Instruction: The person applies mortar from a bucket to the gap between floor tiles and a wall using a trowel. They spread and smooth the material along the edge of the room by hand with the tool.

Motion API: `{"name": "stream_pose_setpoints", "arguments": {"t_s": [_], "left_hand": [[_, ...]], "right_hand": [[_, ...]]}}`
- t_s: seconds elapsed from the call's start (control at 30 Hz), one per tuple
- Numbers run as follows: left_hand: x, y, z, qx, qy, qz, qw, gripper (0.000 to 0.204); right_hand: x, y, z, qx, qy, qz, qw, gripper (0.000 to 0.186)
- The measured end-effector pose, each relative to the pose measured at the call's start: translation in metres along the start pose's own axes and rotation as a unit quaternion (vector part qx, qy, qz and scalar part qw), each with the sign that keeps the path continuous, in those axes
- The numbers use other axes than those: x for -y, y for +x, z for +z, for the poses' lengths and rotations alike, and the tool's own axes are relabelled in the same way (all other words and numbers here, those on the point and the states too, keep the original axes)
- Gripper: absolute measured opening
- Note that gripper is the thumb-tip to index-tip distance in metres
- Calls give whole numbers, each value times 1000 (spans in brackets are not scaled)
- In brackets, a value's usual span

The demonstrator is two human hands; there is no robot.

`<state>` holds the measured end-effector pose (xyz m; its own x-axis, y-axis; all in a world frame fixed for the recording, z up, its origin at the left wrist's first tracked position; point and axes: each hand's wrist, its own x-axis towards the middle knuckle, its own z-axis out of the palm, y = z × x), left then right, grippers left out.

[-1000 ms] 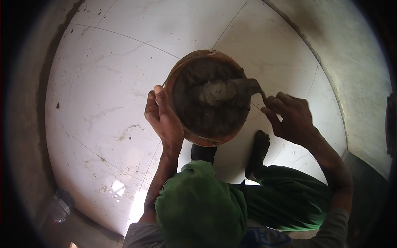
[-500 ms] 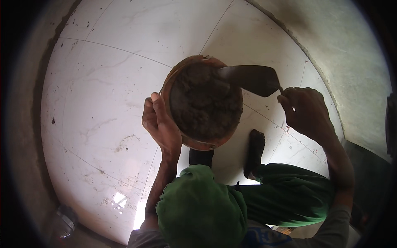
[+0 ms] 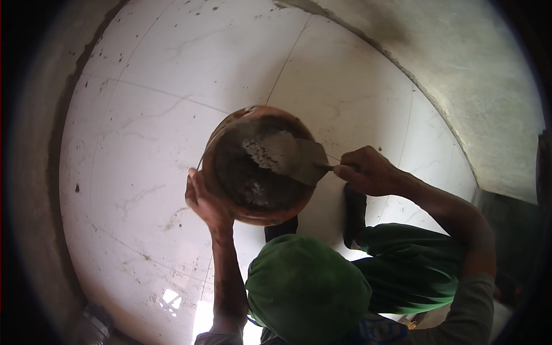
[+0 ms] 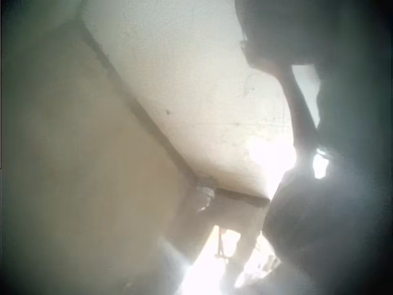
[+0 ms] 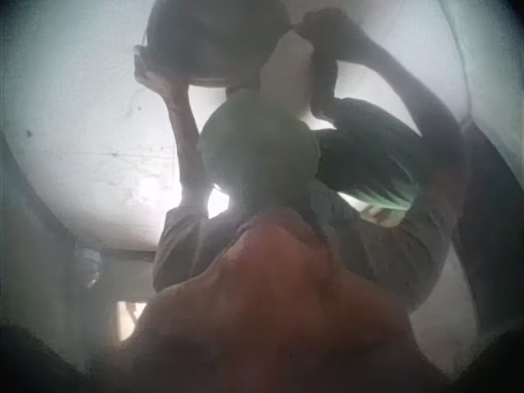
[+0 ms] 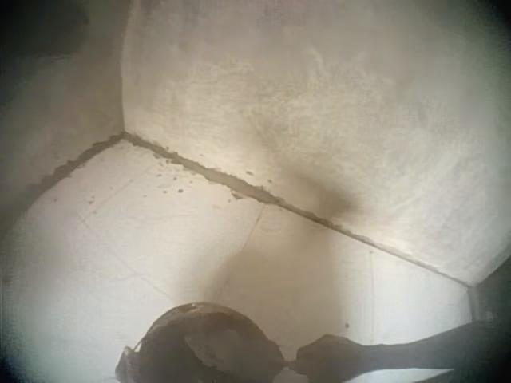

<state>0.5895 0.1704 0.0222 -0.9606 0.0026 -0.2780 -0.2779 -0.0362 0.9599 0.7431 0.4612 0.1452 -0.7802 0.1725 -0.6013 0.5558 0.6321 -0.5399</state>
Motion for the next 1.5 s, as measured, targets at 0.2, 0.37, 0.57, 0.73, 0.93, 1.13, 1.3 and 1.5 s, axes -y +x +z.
{"name": "stream_pose_setpoints", "arguments": {"t_s": [0.2,0.37,0.57,0.73,0.93,1.13,1.3,1.5], "left_hand": [[8,9,-15,-1,-16,-32,999,44],[4,6,-8,20,62,-19,998,54],[8,11,-10,-84,78,-62,991,59],[20,18,-22,-97,230,-8,968,56],[16,13,-2,-137,212,-19,968,54],[12,8,8,-179,270,-7,946,59],[10,6,13,-161,271,-5,949,57],[19,17,-1,-158,210,-3,965,55]], "right_hand": [[-18,7,-24,-8,85,-15,996,42],[-38,7,-92,-27,29,-14,999,39],[-77,41,-171,61,68,42,995,32],[-180,134,-241,66,143,50,986,37],[-227,227,-223,-49,201,24,978,40],[-240,228,-191,-42,158,47,985,37],[-268,217,-198,-314,-93,6,945,34],[-318,252,-219,-358,-266,-4,895,31]]}}
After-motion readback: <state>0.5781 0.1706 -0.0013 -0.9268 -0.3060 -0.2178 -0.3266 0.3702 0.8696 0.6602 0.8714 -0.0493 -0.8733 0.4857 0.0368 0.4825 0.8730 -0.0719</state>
